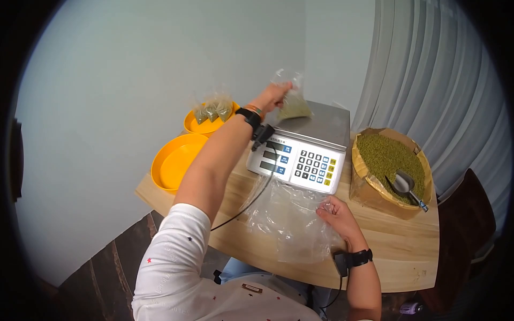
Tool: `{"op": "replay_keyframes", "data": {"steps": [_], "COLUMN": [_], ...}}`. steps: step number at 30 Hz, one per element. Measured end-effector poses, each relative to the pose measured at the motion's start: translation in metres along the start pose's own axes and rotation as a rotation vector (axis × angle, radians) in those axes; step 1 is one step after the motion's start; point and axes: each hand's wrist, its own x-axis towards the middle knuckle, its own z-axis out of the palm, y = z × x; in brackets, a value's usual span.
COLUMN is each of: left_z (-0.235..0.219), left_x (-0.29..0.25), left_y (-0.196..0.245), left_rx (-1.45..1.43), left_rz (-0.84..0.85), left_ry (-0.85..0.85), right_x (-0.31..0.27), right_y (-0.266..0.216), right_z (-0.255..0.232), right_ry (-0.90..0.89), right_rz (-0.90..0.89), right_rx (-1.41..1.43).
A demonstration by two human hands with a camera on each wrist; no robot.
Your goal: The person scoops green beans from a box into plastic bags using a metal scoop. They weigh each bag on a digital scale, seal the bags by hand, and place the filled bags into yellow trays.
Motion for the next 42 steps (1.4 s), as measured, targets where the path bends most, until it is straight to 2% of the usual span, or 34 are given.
{"op": "replay_keyframes", "data": {"steps": [5,8,9,14,16,18,23,25,29,31,32,34,35,37,38,40,41,42], "left_z": [-0.073,-0.110,-0.125,-0.183,-0.192,-0.194,-0.197,-0.197,-0.191,-0.197,-0.203,-0.213,-0.206,-0.180,-0.168,-0.146,-0.137,-0.126], "left_x": [-0.016,-0.021,-0.019,-0.011,-0.006,-0.001,0.018,0.023,0.025,0.025,0.028,0.034,0.026,-0.003,-0.018,-0.043,-0.049,-0.051], "left_y": [0.012,0.009,0.003,-0.048,-0.070,-0.086,-0.123,-0.133,-0.135,-0.138,-0.141,-0.145,-0.139,-0.116,-0.099,-0.063,-0.052,-0.044], "left_rx": [0.061,-0.003,0.017,-0.101,-0.126,-0.091,-0.088,-0.177,-0.240,-0.031,-0.027,0.548,0.554,0.908,0.913,0.957,0.957,0.973], "left_rz": [0.126,0.079,0.055,0.018,0.015,-0.034,-0.085,-0.116,-0.165,-0.133,-0.135,-0.131,-0.130,0.122,0.123,0.348,0.353,0.513], "left_ry": [0.265,0.504,0.561,0.624,0.628,0.763,0.791,0.703,0.731,0.593,0.591,0.643,0.641,0.847,0.842,0.783,0.766,0.738], "right_x": [-0.002,-0.001,0.000,0.001,0.001,0.002,0.002,0.002,0.002,0.002,0.001,0.000,-0.001,-0.001,-0.001,-0.002,-0.003,-0.003], "right_y": [-0.005,-0.003,-0.001,0.000,0.000,0.000,-0.001,-0.001,-0.001,-0.003,-0.004,-0.006,-0.006,-0.004,-0.004,-0.003,-0.005,-0.010], "right_z": [0.002,0.003,0.003,0.004,0.005,0.004,0.003,0.004,0.004,0.004,0.005,0.006,0.006,0.008,0.007,0.002,0.003,0.005], "right_ry": [0.003,-0.006,-0.006,-0.006,-0.005,-0.004,-0.021,-0.003,0.000,-0.020,-0.019,-0.035,-0.035,-0.015,-0.012,-0.024,0.002,0.025], "right_rz": [0.063,0.061,0.061,0.083,0.090,0.098,0.127,0.131,0.136,0.144,0.146,0.148,0.147,0.107,0.109,0.055,0.034,0.038], "right_rx": [0.005,0.008,-0.005,-0.009,0.004,0.008,0.031,0.049,0.037,0.039,0.044,0.026,0.033,0.002,0.009,-0.091,-0.082,-0.074]}}
